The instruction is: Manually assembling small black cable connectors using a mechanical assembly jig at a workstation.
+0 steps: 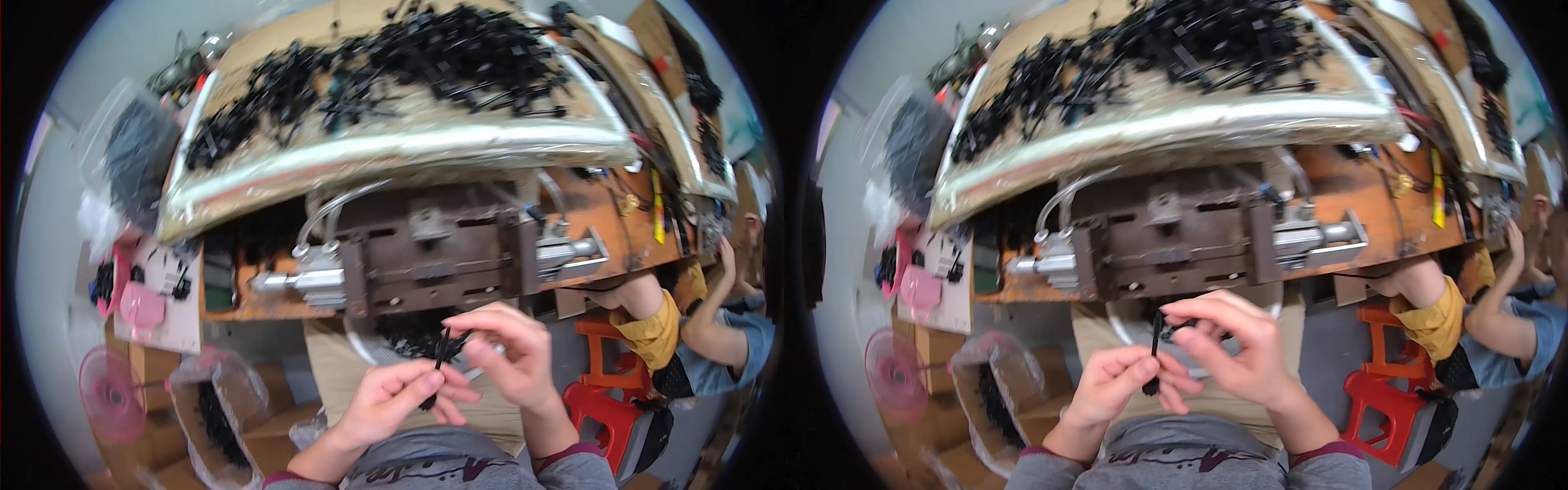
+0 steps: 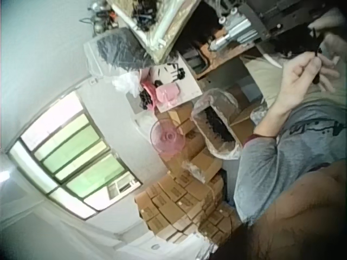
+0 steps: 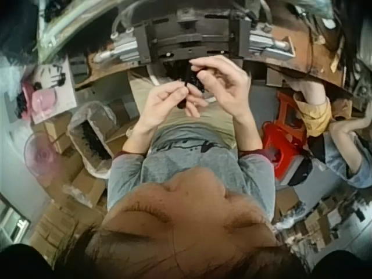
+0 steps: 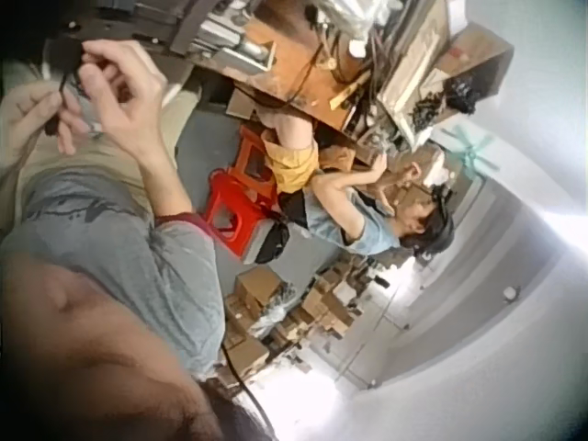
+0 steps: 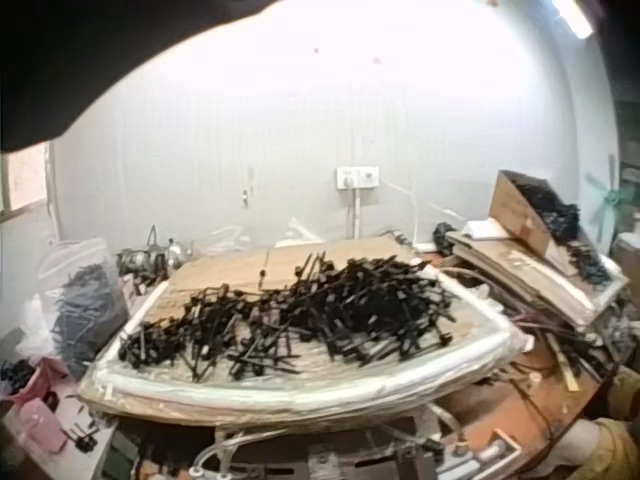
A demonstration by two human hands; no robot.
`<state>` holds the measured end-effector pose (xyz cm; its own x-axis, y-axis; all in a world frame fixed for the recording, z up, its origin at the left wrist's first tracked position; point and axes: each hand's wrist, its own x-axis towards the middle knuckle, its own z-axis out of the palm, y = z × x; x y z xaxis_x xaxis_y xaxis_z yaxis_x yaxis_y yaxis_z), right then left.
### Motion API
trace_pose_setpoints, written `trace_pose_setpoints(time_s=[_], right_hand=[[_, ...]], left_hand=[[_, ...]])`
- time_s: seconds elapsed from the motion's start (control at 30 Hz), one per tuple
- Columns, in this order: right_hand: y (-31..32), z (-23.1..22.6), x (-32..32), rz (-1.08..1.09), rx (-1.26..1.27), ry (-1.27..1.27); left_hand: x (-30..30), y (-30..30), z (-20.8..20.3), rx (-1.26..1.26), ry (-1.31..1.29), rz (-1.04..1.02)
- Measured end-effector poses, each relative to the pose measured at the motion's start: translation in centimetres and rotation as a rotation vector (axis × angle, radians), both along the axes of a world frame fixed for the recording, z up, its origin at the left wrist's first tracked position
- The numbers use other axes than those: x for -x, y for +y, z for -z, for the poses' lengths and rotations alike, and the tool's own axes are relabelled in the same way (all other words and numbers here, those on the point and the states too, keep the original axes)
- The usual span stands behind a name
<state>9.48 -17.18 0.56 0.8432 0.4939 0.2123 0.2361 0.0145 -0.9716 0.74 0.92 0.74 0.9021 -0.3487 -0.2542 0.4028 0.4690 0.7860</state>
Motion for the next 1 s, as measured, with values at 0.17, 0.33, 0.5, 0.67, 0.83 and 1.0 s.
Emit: trace_pose_setpoints(time_s=[0.17,0.33,0.5,0.67,0.83,1.0], right_hand=[[-1.3,-0.8,0.4,0.019,-0.156,0.076],[-2.5,-0.7,0.9,0.183,-0.326,0.203],[-4.1,-0.5,0.8,0.198,-0.381,0.428],[-4.1,0.1,0.4,0.086,-0.525,0.589],[-3.9,0.0,0.7,0.154,-0.444,0.505],[-3.4,-0.1,0.7,0.194,-0.421,0.469]], left_hand=[[-1.0,-3.0,-0.6,-0.176,-0.142,-0.03],[-1.2,-4.2,-0.9,-0.384,-0.175,-0.068],[-2.3,-5.3,-0.7,-0.217,-0.082,0.12],[-2.2,-5.0,-0.1,0.053,0.047,0.156],[-1.5,-5.1,-0.2,-0.078,-0.007,0.134],[-1.2,-5.0,-0.4,-0.127,-0.036,0.099]])
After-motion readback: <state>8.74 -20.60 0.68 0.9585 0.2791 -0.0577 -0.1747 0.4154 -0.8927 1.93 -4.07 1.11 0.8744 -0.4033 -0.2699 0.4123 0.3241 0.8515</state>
